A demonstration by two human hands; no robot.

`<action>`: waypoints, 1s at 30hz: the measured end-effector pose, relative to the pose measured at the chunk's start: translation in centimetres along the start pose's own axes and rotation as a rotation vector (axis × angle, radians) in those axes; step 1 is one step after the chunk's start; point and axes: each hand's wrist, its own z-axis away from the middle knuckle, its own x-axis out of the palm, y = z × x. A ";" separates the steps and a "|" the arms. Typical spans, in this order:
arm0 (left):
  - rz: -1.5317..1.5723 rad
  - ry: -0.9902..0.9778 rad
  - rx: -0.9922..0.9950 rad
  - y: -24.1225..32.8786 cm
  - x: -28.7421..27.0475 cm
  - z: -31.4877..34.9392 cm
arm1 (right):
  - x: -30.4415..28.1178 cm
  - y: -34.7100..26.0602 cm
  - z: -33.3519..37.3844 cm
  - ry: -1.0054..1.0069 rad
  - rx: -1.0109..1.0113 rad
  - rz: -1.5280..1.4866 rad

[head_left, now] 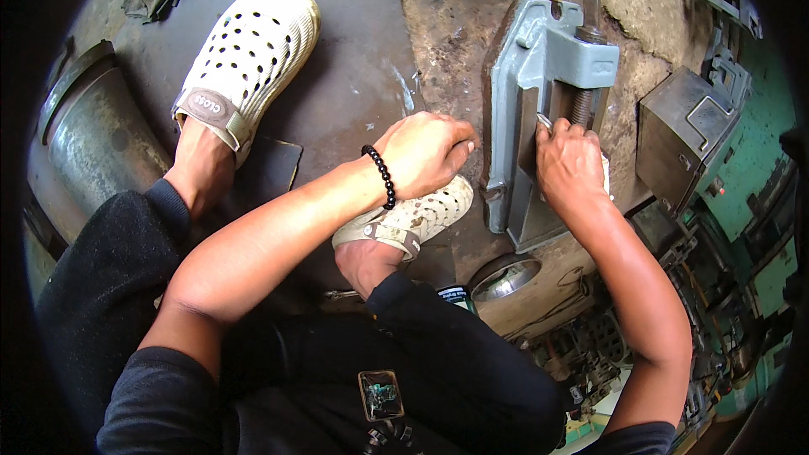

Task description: The person sits on the floor and uses a cloth to wipe and clean the surfaces of a bench vise. They repeatedly rub the vise jaws and body, occasionally adjusting the cloth and repositioning the vise to access different areas.

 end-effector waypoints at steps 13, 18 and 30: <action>0.026 -0.021 -0.015 0.2 0.1 -0.1 | -0.2 0.2 0.0 -0.021 0.017 -0.052; -0.004 -0.035 0.022 0.0 0.4 -0.1 | -0.1 0.2 0.4 -0.016 0.038 -0.067; -0.023 -0.003 -0.008 -0.2 0.1 -0.4 | -1.5 1.9 2.7 -0.042 -0.005 -0.195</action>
